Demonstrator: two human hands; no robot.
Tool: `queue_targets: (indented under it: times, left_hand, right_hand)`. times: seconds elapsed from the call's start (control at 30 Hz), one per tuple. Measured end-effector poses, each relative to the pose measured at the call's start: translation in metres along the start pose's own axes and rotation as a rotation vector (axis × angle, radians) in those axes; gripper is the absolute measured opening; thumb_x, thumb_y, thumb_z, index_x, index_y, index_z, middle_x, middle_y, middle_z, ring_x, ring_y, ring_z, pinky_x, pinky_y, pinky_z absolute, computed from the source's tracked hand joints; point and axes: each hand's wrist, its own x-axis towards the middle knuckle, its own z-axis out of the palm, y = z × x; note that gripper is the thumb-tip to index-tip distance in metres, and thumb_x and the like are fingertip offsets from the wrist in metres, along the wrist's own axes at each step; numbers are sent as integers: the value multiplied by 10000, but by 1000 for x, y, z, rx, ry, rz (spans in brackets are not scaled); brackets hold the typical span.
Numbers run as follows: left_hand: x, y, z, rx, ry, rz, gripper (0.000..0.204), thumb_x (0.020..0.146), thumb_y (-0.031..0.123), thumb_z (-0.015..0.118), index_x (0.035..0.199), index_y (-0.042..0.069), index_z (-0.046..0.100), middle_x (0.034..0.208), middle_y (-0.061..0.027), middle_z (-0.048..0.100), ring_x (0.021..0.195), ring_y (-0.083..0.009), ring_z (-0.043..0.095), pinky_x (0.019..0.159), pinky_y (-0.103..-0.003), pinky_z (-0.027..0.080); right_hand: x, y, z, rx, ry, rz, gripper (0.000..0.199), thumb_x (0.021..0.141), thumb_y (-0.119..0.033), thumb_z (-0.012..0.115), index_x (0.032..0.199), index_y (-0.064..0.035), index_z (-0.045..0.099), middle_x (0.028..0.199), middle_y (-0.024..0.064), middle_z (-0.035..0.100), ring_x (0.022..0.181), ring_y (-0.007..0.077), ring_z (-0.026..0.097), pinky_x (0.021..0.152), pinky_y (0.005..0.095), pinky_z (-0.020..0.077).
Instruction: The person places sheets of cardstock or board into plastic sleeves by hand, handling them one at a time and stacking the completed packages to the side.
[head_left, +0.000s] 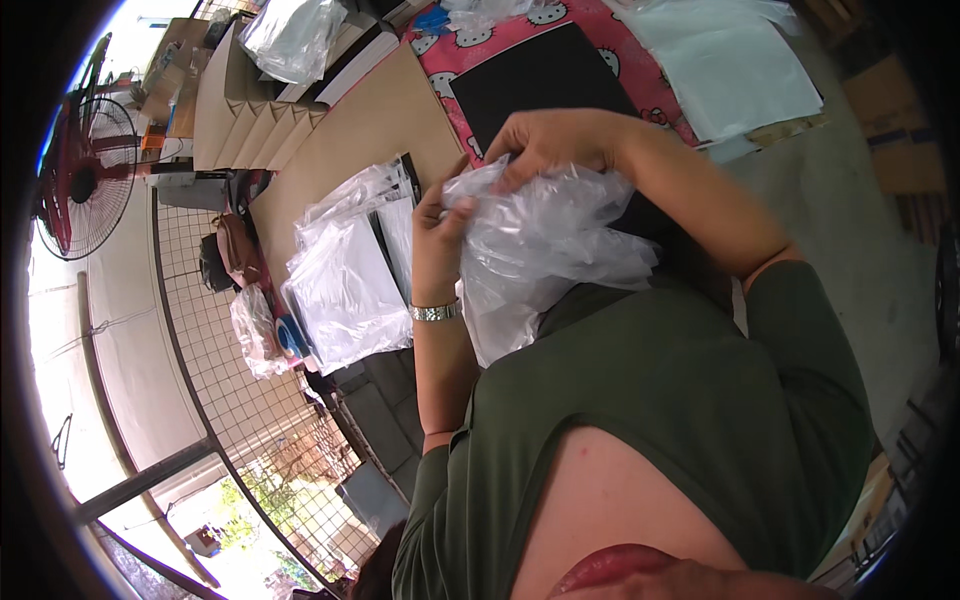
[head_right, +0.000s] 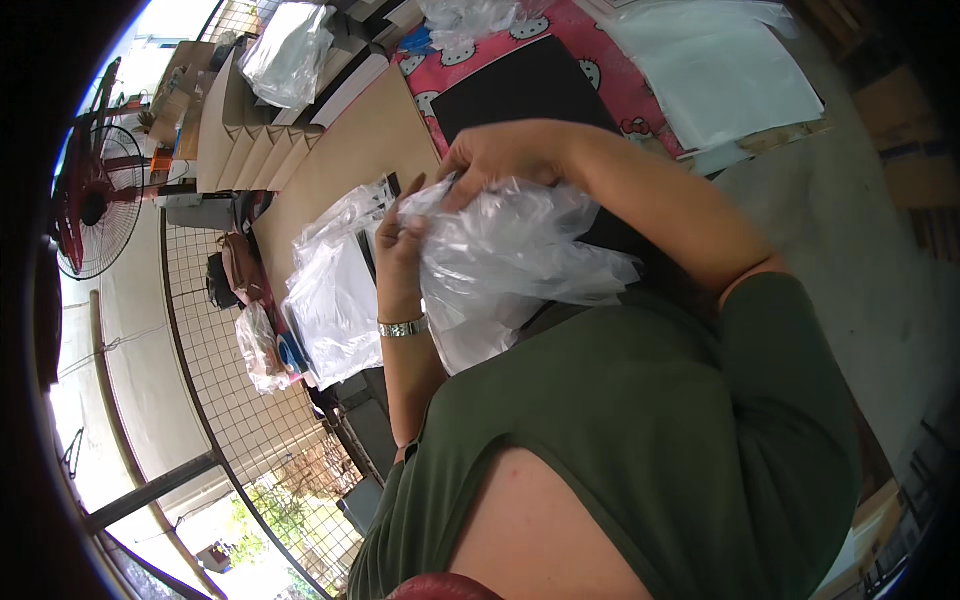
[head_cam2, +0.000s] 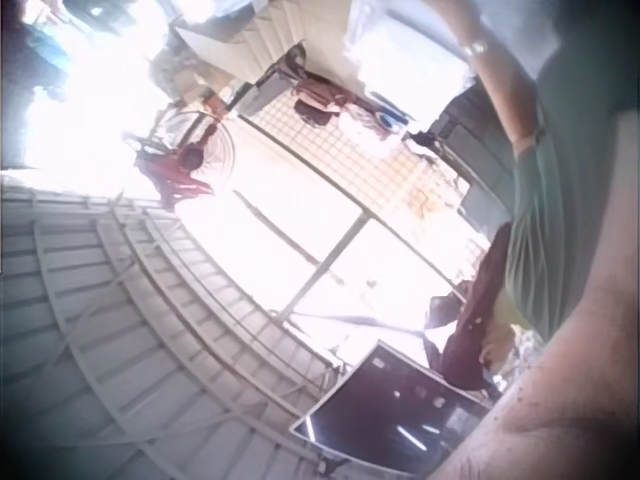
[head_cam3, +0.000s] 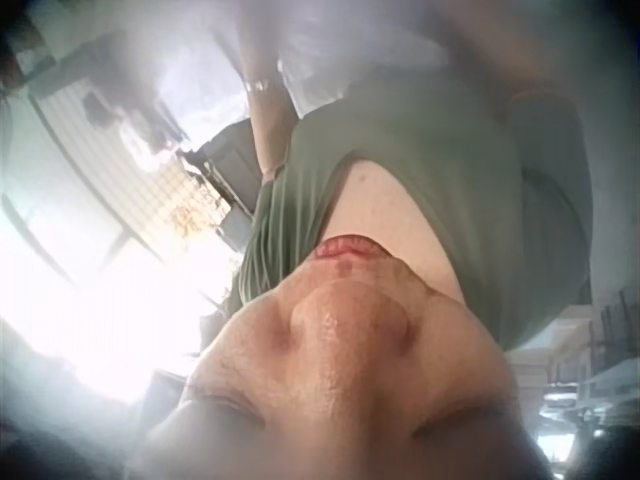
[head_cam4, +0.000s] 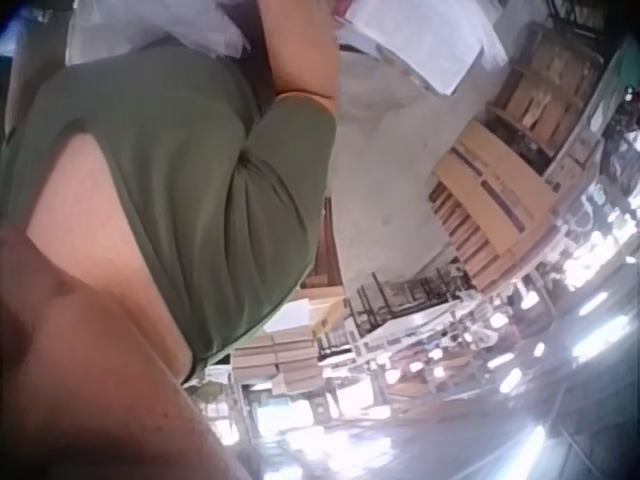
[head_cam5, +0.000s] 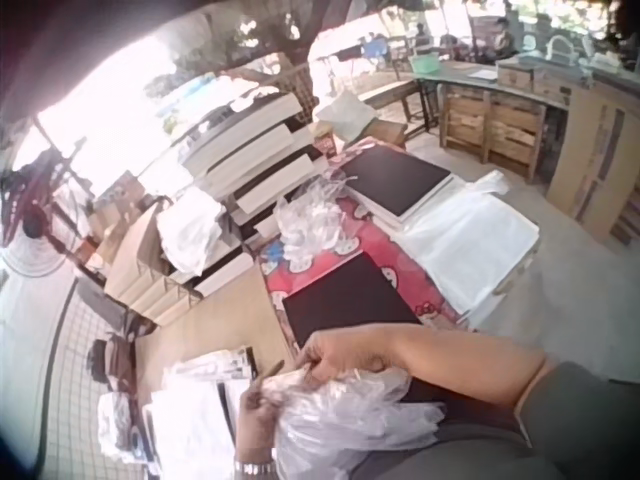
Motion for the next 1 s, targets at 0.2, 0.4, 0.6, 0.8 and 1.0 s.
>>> queue_targets:
  times: [0.2,0.4,0.6,0.8,1.0]
  left_hand:
    - [-1,-34,-32,991,190,17,254,825,203,612,928,-28,640,716,-37,618,649,-113,554,577,-266,436]
    - [-21,-15,-48,-109,-30,-130,631,850,569,448,897,-28,647,623,-20,531,571,-105,461,529,-232,342]
    - [-12,-95,-44,-1487,-324,-179,975,714,816,260,1118,-28,535,1111,-151,569,1004,-260,550,882,-380,436]
    - [-1,-60,-10,-675,-492,-296,751,667,549,659,1112,-44,542,1040,-139,591,952,-238,571,865,-344,446]
    - [49,-43,-7,-470,-232,-204,406,780,229,630,1108,0,564,879,-25,572,818,-134,555,769,-269,447]
  right_hand:
    - [-14,-60,-72,-771,745,-468,224,798,-192,582,930,-17,627,762,145,621,694,240,609,654,345,463]
    - [-24,-125,52,-440,594,-595,152,816,-137,543,912,-43,614,630,63,576,569,159,561,536,322,437]
    - [32,63,109,-651,293,-277,312,833,-136,518,1135,-57,531,944,148,602,876,281,592,794,369,441]
    - [14,93,110,-494,-369,-75,405,767,-23,495,1171,-26,513,1146,158,554,1086,271,515,947,330,373]
    - [13,106,115,-492,-479,87,429,749,-67,517,1175,-25,528,1167,160,555,1099,266,515,938,345,389]
